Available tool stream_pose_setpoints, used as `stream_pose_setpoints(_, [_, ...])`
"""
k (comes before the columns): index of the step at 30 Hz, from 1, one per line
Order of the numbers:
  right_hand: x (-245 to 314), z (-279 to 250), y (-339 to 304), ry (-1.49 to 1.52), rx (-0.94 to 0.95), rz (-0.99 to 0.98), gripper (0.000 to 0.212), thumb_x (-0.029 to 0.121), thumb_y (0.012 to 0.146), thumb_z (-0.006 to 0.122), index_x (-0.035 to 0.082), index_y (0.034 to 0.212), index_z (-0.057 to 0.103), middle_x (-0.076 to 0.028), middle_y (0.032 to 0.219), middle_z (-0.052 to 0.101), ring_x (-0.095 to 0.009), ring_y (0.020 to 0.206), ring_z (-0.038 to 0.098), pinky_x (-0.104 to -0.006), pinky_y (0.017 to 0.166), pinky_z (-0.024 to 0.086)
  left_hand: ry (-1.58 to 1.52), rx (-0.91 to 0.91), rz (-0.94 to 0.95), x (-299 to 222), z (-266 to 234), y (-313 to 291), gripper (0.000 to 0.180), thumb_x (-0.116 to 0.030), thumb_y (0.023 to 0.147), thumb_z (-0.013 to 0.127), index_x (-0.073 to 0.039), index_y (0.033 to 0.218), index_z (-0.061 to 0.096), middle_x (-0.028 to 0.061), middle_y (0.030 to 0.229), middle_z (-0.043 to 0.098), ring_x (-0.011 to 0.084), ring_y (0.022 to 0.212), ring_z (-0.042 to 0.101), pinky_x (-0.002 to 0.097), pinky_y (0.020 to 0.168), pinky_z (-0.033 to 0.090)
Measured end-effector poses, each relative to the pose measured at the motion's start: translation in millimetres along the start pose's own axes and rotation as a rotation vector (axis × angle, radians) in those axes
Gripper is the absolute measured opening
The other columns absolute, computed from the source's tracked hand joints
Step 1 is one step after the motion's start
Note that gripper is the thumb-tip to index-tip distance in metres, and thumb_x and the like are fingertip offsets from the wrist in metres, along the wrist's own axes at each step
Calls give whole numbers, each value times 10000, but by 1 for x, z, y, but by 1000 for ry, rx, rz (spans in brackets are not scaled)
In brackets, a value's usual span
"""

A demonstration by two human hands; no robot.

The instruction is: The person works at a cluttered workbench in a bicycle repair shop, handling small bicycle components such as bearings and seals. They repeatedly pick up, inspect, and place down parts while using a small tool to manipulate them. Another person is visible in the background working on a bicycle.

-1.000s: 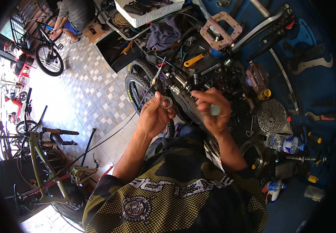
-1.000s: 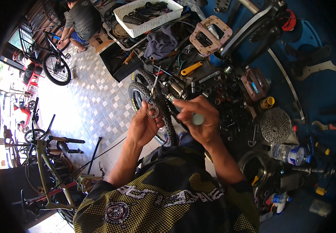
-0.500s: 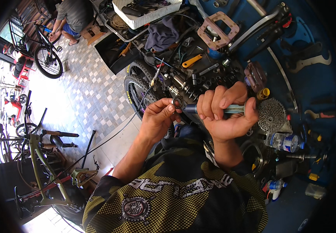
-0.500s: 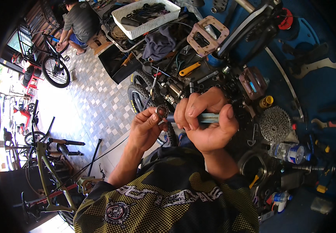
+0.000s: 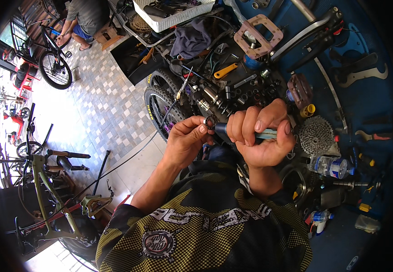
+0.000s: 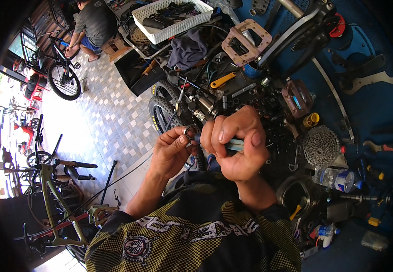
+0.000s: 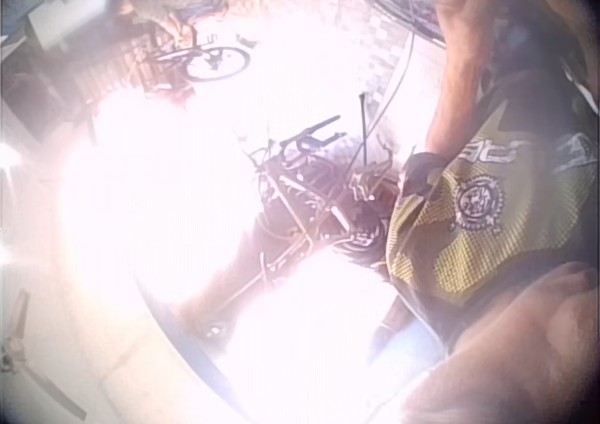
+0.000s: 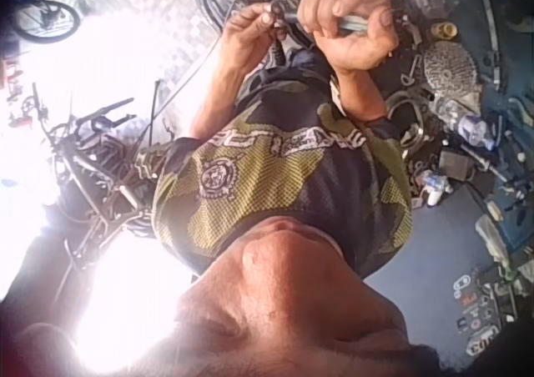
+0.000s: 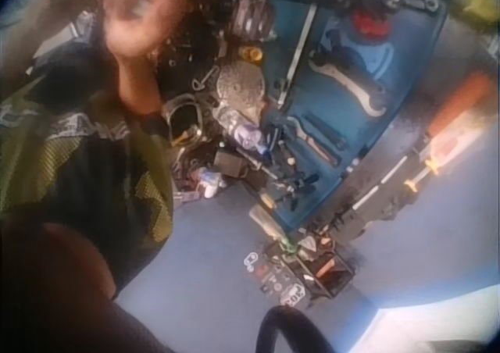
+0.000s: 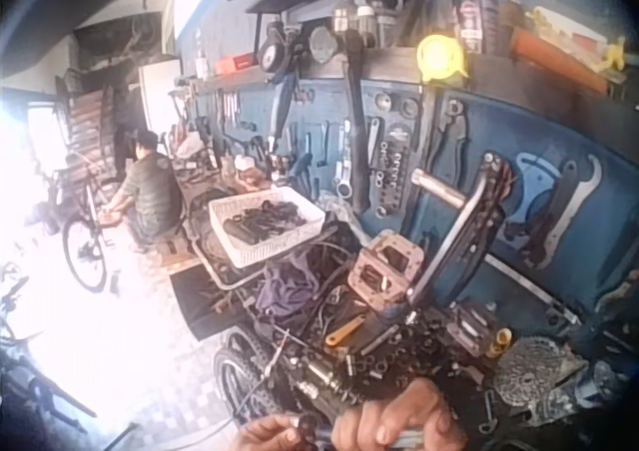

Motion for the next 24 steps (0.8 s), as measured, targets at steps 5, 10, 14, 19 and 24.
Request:
stream_pose_setpoints(5, [1, -7, -2, 1, -84, -23, 538, 574, 1046, 448, 51, 928, 496, -65, 575, 444, -161, 466, 372, -343, 469, 366, 37, 11, -2, 2, -3, -1, 168, -137, 1014, 653, -28, 1134, 694, 42, 1096, 691, 159, 959, 657, 350, 789, 548])
stream_pose_setpoints(10, [4, -9, 1, -45, -93, -55, 535, 554, 1054, 458, 40, 917, 506, -60, 583, 445, -151, 470, 370, -341, 471, 359, 22, 35, -28, 4, -3, 1, 161, -101, 1022, 630, -30, 1159, 680, 40, 1074, 704, 154, 970, 671, 333, 815, 565])
stream_pose_setpoints(14, [1, -3, 6, -71, -51, -42, 547, 558, 1055, 461, 35, 902, 515, -66, 590, 455, -146, 481, 374, -340, 477, 354, 33, 40, -41, 4, -4, 1, 157, -111, 1016, 645, -34, 1148, 684, 39, 1065, 707, 152, 971, 669, 325, 806, 570])
stream_pose_setpoints(19, [-5, 4, 7, -36, -40, -20, 556, 559, 1058, 454, 32, 890, 513, -74, 591, 459, -147, 488, 379, -334, 505, 363, 41, 1, -76, 11, -8, 3, 152, -116, 1002, 669, -26, 1123, 688, 47, 1053, 707, 152, 957, 669, 319, 788, 573])
stream_pose_setpoints(24, [-7, 8, 2, -99, 47, 36, 452, 503, 1082, 393, 88, 925, 480, -64, 586, 454, -187, 508, 406, -376, 543, 365, -10, 2, -40, 10, -8, 5, 152, -112, 1002, 665, -17, 1119, 687, 58, 1046, 706, 163, 911, 670, 326, 797, 566])
Point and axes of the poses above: each hand's wrist, its own y-axis towards the middle knuckle, its own z-axis out of the palm, x = y × z, the point moved 8 cm from there along y, towards the middle knuckle
